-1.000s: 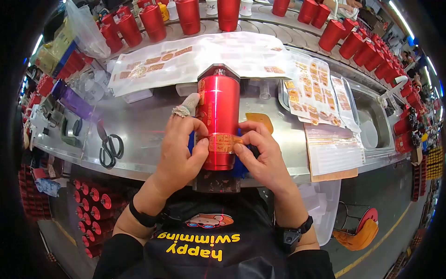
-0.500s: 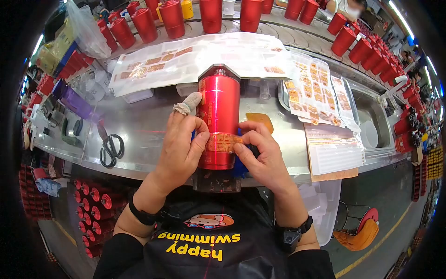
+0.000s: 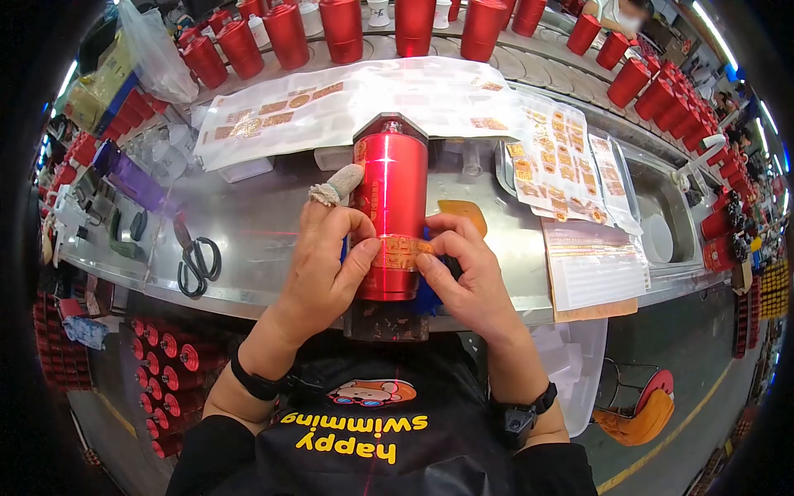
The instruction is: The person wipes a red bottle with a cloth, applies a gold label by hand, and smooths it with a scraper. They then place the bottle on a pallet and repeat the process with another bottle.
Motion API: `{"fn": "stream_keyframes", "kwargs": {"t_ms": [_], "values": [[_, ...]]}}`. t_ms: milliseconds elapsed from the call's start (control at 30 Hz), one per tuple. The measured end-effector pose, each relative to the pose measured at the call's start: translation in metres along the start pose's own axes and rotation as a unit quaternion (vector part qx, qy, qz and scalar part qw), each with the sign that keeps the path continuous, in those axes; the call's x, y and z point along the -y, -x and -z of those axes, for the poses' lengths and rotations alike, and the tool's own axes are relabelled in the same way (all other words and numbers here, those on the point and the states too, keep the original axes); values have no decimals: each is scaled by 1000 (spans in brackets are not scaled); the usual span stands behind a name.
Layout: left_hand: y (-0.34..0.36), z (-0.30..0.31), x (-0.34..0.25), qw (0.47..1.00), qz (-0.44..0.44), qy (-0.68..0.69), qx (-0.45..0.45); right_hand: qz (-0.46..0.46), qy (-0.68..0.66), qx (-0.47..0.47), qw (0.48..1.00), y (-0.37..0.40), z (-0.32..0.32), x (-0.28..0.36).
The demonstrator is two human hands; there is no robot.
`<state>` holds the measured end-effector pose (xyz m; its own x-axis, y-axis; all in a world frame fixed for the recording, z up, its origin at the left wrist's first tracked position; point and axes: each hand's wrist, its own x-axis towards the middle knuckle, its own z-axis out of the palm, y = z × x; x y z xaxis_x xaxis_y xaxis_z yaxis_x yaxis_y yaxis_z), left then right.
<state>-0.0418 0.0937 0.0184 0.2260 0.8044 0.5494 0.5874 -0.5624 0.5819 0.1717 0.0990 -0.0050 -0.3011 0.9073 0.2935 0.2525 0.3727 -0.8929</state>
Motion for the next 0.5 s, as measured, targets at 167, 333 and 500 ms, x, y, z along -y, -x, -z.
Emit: {"fn": "stream_keyframes", "kwargs": {"t_ms": [167, 333, 500], "values": [[-1, -1, 5, 1000, 2, 8, 1, -8, -1, 1, 1000, 0, 0, 1], [-2, 0, 5, 1000, 17, 21, 7, -4, 3, -1, 1000, 0, -1, 0], [-2, 1, 6, 1000, 6, 17, 6, -3, -2, 1, 1000, 0, -1, -2]]}}
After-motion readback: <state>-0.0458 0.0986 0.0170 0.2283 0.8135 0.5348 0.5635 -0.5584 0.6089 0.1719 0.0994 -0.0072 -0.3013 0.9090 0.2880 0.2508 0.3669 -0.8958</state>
